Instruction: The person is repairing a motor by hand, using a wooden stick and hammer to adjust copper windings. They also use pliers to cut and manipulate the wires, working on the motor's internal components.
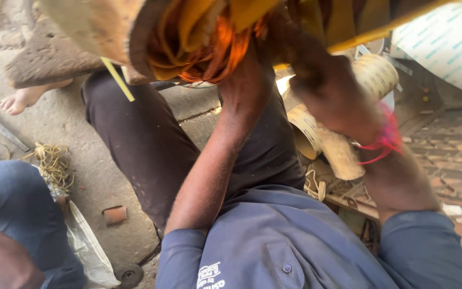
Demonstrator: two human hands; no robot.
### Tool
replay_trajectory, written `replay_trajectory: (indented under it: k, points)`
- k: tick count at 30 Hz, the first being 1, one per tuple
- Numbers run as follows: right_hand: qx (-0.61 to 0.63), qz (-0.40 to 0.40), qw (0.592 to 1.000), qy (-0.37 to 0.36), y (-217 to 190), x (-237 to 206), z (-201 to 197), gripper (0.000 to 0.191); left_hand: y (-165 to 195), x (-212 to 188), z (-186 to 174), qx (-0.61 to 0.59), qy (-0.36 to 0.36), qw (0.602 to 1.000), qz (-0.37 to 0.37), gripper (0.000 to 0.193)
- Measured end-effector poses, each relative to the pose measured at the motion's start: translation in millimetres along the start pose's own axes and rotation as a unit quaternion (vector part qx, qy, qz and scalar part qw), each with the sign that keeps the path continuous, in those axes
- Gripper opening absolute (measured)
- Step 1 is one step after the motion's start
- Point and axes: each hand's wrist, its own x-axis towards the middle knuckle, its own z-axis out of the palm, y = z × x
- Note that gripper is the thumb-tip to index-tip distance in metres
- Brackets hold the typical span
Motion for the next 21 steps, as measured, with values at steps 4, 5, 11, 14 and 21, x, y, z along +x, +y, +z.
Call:
replay_trajectory:
  k: [4,5,11,14,21]
  points:
    - [0.028,-0.207,0.977,0.052,0.0,-2.5,1.4,0.066,0.4,0.3,-3.5,-0.074,0.012,0.997,-0.004,0.038]
    - [0.03,-0.238,0.969,0.064,-0.5,-2.2,2.5,0.064,1.1,-1.4,-4.6,-0.068,0.002,0.998,-0.011,0.037]
    - [0.005,-0.151,0.987,0.053,-0.5,-0.6,6.6,0.072,0.1,-5.5,-7.0,-0.069,-0.054,0.994,-0.057,0.022]
    - [0.042,-0.184,0.979,0.078,2.2,-5.5,7.0,0.069,3.0,-0.2,-6.5,-0.068,-0.009,0.997,-0.027,0.021]
    - [0.063,-0.218,0.969,0.1,17.5,-22.6,12.4,0.066,12.5,8.8,-14.1,0.01,0.085,0.993,0.087,0.031]
